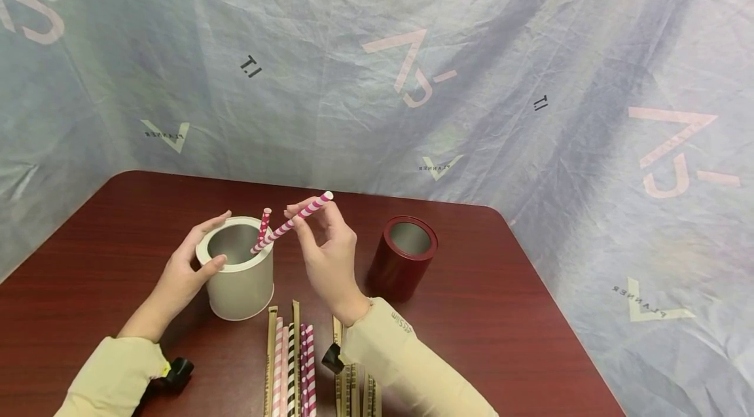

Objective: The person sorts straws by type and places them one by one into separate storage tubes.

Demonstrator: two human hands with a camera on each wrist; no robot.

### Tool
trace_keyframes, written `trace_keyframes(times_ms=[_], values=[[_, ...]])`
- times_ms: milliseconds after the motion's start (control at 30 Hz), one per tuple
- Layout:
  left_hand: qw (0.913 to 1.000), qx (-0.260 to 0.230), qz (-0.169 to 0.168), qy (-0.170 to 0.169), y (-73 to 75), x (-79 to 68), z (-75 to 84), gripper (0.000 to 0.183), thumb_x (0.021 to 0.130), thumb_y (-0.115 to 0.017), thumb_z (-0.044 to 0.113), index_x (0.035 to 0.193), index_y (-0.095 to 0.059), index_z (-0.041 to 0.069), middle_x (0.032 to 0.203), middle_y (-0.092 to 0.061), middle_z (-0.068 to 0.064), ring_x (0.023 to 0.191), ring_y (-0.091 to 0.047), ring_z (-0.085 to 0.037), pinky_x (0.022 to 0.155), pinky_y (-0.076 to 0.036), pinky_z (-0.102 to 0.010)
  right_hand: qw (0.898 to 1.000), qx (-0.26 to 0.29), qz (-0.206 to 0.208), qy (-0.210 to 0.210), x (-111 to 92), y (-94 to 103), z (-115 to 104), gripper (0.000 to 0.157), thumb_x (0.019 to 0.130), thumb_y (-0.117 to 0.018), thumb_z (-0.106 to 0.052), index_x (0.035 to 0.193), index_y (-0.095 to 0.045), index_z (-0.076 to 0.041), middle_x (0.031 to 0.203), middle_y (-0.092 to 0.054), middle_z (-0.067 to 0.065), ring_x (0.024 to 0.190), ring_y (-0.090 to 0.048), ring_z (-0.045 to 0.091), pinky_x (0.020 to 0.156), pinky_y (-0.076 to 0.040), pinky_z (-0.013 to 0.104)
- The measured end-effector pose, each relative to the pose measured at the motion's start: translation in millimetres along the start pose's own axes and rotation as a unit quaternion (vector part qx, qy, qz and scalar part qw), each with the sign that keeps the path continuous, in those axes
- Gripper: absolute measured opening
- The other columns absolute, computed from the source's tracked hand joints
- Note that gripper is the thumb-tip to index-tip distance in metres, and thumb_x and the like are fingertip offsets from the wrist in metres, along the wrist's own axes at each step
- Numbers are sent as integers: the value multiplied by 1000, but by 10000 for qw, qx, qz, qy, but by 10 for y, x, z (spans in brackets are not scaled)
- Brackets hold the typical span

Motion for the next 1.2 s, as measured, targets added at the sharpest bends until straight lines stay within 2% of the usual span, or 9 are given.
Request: trace_keyframes(times_ms=[233,433,667,933,1200], values=[[10000,25,-7,23,5,2,-30,64,83,-60,-3,144,-42,5,148,-45,16,135,-35,9,101,-26,-5,9993,-280,-158,-182,-23,-154,165,15,94,-60,-6,107,-59,0,103,-71,15,98,-70,21,89,-55,28],[10000,52,-43,20,1,11,-43,64,83,-60,-3,144,-42,7,149,-45,14,135,-35,8,101,-25,-5,9965,-575,-252,-559,-75,-243,333,15,93,-61,-7,108,-60,-3,103,-73,11,99,-70,18,85,-55,24],[10000,-24,30,27,12,7,-42,63,83,-61,-1,143,-43,5,148,-46,13,135,-36,7,101,-26,-6,9939,-540,-476,-838,-123,-356,455,15,94,-60,-8,109,-62,-5,107,-73,9,104,-69,12,83,-54,18],[10000,-30,58,28,21,12,-27,63,83,-62,1,143,-43,5,147,-47,14,134,-37,7,103,-26,-6,9931,-342,-518,-995,-164,-423,506,17,93,-62,-9,108,-63,-2,106,-73,12,105,-69,19,85,-54,18],[10000,-10,37,66,19,6,-27,62,84,-62,1,143,-43,5,147,-47,15,134,-37,8,102,-26,-6,9886,-470,-502,-1339,-186,-442,521,17,91,-63,-3,107,-63,1,105,-73,15,103,-70,23,84,-53,18]])
Point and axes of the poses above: each hand's wrist, its own x-axis towards the middle knuckle, its own y-axis out of the back of the hand, z = x × y, the point moved 10 cm from there along x, towards the middle knuckle
